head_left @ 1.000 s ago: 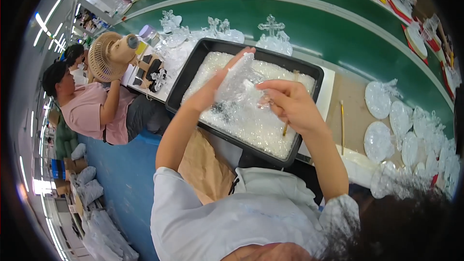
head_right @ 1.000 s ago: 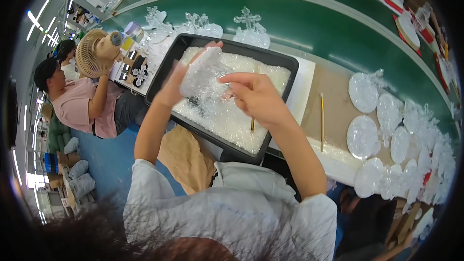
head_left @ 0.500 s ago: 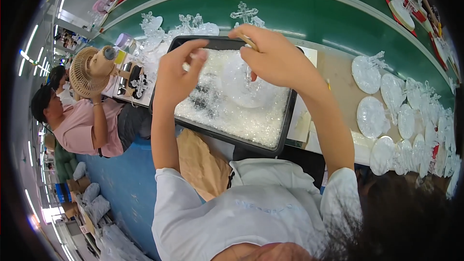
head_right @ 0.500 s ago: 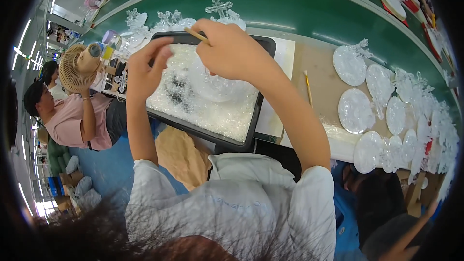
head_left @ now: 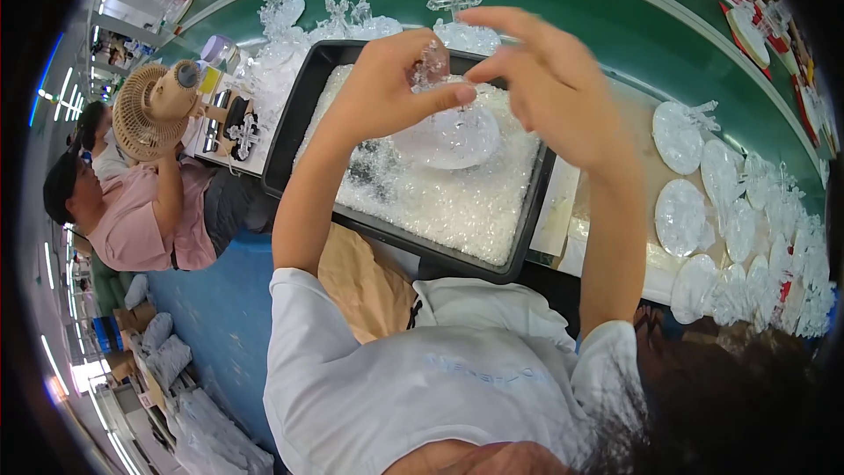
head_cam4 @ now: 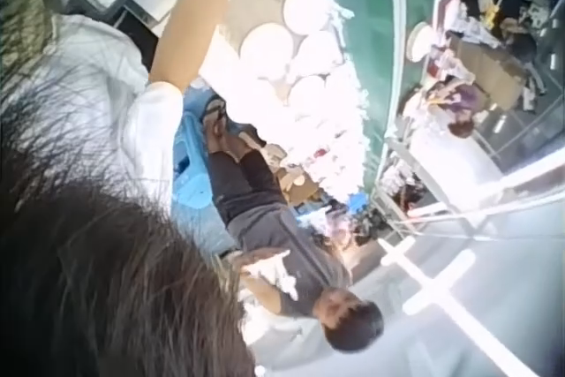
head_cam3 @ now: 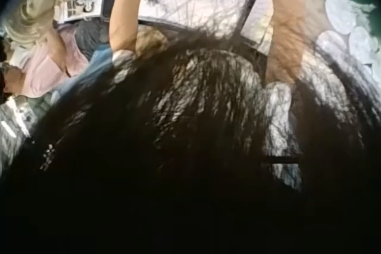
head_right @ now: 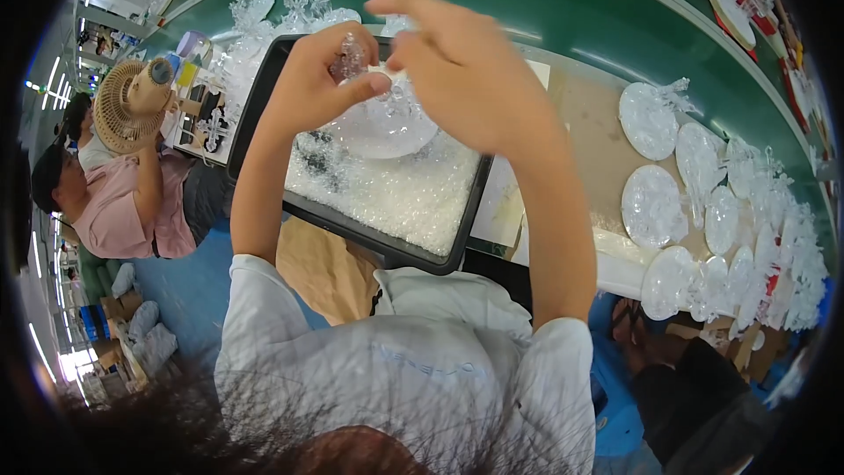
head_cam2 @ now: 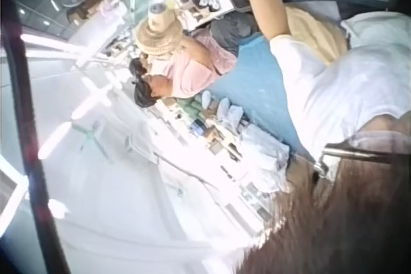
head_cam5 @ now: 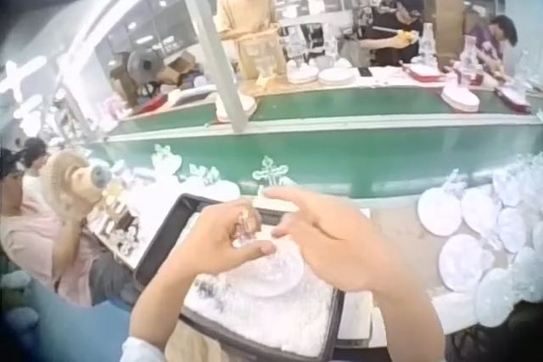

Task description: Applying decorative crystals to plastic holiday fixtures at an assembly line using a brush and tray.

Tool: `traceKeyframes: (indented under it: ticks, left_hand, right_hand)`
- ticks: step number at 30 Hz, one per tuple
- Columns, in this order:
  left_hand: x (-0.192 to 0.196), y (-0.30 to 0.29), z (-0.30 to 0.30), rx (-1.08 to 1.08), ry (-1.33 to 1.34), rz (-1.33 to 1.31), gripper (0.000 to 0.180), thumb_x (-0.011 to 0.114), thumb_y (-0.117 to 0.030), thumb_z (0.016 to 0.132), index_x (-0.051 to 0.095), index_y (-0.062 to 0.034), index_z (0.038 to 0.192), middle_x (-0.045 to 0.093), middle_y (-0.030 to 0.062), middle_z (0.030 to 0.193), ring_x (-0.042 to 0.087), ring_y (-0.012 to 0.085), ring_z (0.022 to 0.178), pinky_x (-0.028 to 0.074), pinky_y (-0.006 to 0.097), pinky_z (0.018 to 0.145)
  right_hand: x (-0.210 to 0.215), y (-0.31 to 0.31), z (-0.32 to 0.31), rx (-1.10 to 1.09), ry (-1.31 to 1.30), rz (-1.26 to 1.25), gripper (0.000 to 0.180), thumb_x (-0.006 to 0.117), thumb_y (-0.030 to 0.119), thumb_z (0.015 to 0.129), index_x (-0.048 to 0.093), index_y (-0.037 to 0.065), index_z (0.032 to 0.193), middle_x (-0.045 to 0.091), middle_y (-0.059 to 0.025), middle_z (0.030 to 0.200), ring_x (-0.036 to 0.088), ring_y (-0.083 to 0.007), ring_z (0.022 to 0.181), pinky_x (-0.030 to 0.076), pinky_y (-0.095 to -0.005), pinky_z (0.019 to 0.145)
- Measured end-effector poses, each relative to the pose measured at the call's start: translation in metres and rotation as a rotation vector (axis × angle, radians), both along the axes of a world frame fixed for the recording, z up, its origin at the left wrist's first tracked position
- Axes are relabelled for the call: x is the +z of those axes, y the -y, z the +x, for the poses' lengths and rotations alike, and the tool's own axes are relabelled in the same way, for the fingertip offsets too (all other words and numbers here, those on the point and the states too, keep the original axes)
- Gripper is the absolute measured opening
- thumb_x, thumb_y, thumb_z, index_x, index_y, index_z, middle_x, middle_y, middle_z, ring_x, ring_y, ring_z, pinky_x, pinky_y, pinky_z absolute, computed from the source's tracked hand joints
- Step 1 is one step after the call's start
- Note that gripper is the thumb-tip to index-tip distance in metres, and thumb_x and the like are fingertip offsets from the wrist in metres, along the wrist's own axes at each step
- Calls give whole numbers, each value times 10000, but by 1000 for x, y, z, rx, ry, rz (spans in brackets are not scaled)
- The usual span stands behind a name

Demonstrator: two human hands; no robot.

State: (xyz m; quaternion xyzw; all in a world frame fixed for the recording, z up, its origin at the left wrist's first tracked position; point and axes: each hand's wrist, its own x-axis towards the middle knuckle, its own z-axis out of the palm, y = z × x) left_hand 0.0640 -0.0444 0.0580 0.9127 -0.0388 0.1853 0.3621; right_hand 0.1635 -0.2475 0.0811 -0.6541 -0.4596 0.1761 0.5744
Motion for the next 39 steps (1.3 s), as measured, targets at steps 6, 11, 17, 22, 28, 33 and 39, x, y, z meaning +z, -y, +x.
traceKeyframes:
  ticks: [6, 11, 17, 22, 28, 33, 39]
  left_hand:
    - [-5, 0, -8, 270, -3, -135, 381, 785, -341, 823, 609, -24, 708, 510, 25, 571, 436, 108, 510, 370, 274, 491]
    - [-8, 8, -9, 306, 141, 47, 387, 756, -353, 838, 599, -26, 702, 552, 97, 594, 496, 217, 480, 381, 300, 473]
    - [-9, 5, -15, 310, 220, 73, 296, 735, -187, 896, 565, -27, 713, 482, -40, 596, 378, 20, 551, 301, 203, 480]
    - [-8, 7, -16, 287, 291, 145, 265, 706, -152, 907, 563, -25, 723, 485, -37, 600, 384, 25, 550, 285, 206, 477]
    - [-6, 5, -19, 248, 310, 134, 211, 659, -85, 907, 563, -5, 737, 505, -18, 636, 382, 35, 547, 276, 208, 480]
    - [-7, 6, -22, 229, 334, 108, 173, 618, -44, 902, 548, 20, 759, 537, 19, 680, 406, 60, 563, 293, 210, 500]
    - [-9, 4, -22, 237, 315, 89, 129, 593, -15, 883, 534, 37, 781, 563, 73, 724, 447, 93, 603, 335, 215, 539]
  right_hand:
    - [-47, 19, -32, -411, -258, 671, 508, 344, 403, 1029, 535, -44, 1180, 670, -244, 887, 591, -163, 594, 465, -238, 510]
    - [-74, 12, -61, -239, -465, 766, 453, 384, 403, 1031, 525, -27, 1037, 654, -262, 917, 564, -172, 546, 462, -265, 458]
    - [-84, 1, -70, -437, -160, 586, 155, 631, 55, 904, 495, 22, 970, 604, -218, 916, 563, -157, 558, 469, -226, 451]
    - [-91, 6, -65, -351, -7, 553, 148, 626, 0, 861, 488, 23, 910, 536, -176, 887, 543, -152, 510, 479, -240, 414]
    - [-85, 10, -69, -410, -85, 502, 142, 614, -16, 849, 501, 16, 928, 540, -181, 885, 574, -162, 493, 509, -237, 424]
    - [-86, 14, -65, -360, 82, 361, 152, 606, -31, 833, 514, 6, 947, 553, -185, 894, 612, -171, 517, 536, -238, 444]
    - [-88, 12, -62, -287, 137, 412, 125, 595, -56, 826, 537, -12, 927, 577, -193, 875, 621, -174, 523, 551, -252, 469]
